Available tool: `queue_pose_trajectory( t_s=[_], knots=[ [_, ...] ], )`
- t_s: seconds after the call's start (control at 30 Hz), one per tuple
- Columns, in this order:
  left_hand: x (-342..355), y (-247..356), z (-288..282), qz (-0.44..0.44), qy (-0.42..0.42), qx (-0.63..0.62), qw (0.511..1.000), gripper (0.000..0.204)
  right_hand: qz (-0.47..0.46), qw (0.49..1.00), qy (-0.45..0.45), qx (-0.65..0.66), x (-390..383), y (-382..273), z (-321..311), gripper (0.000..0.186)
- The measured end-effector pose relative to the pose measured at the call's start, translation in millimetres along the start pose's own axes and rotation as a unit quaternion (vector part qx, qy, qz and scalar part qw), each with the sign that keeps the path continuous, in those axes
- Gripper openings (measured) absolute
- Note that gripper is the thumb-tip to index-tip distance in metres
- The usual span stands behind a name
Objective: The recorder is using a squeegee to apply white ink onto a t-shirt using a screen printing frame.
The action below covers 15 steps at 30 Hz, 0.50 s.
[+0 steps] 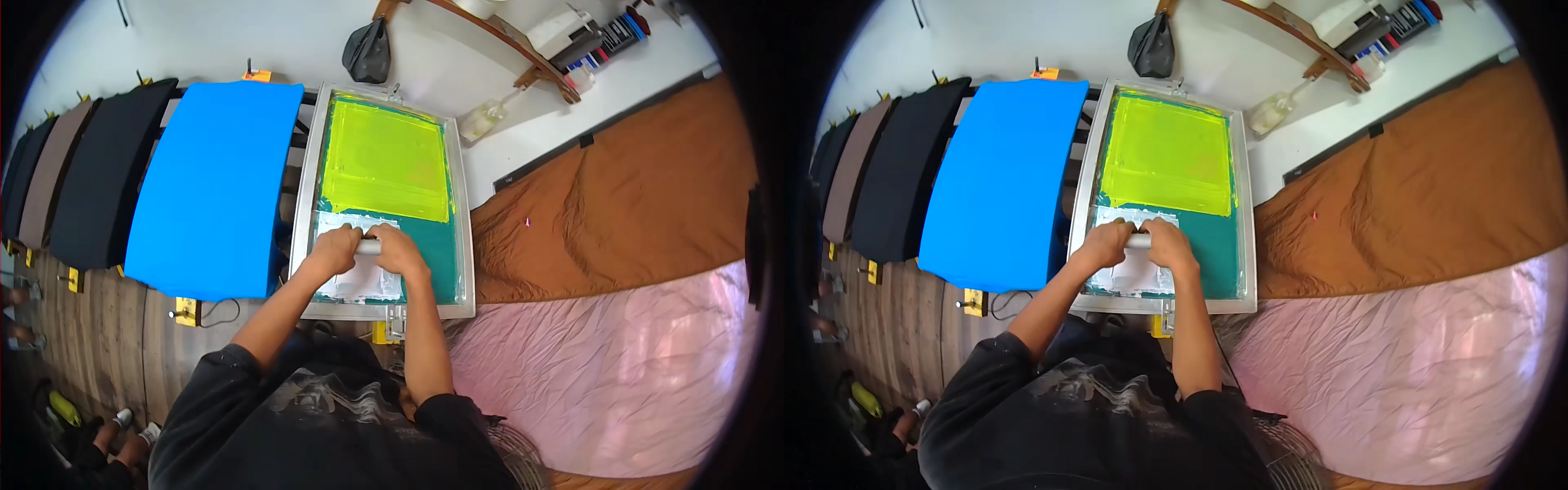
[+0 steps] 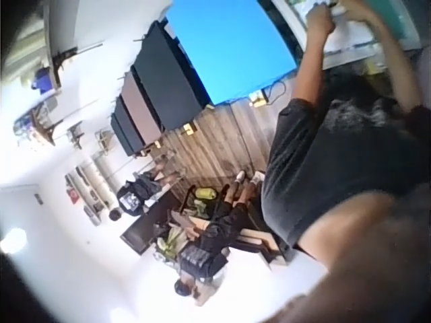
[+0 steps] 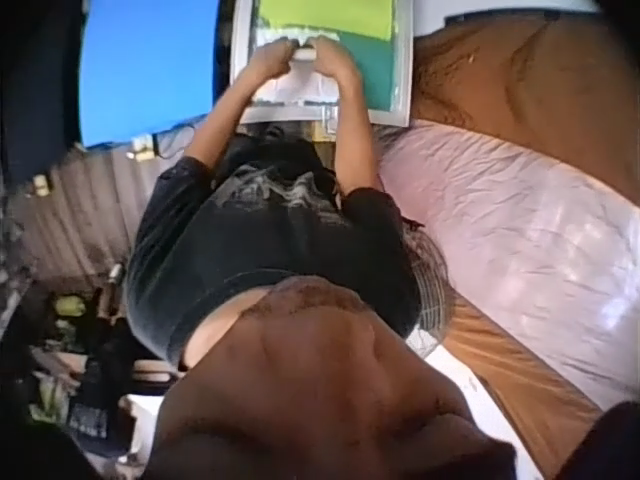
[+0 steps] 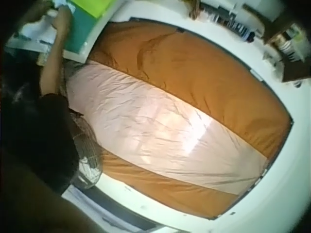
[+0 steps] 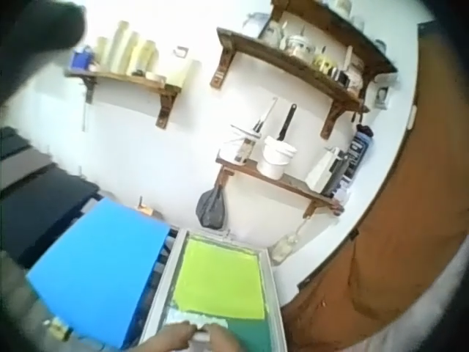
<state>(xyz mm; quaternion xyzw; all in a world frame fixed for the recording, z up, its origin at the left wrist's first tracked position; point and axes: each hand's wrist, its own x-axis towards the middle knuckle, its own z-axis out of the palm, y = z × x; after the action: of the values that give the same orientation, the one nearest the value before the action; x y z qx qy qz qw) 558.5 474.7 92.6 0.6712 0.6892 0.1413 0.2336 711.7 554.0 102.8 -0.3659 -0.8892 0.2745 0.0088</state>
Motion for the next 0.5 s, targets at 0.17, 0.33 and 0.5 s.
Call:
queue_pose_trajectory(
  t_s=[0.17, 0.33, 0.5],
  knots=[
    [-45.7, 0.3, 20.6, 0.035, 0.026, -0.022, 0.999, 0.042, 0.033, 0.999, 0.007, -0.009, -45.6, -21.3, 22.7, 0.045],
    [-88.0, 36.0, 15.9, 0.012, -0.029, 0.005, 0.999, 0.039, 0.044, 0.999, 0.015, -0.008, -92.9, -32.6, 30.2, 0.045],
    [-68.6, 28.1, 6.1, 0.007, -0.037, 0.046, 0.998, 0.037, 0.02, 0.999, 0.005, -0.034, -76.5, -25.7, 17.6, 0.036]
  ],
)
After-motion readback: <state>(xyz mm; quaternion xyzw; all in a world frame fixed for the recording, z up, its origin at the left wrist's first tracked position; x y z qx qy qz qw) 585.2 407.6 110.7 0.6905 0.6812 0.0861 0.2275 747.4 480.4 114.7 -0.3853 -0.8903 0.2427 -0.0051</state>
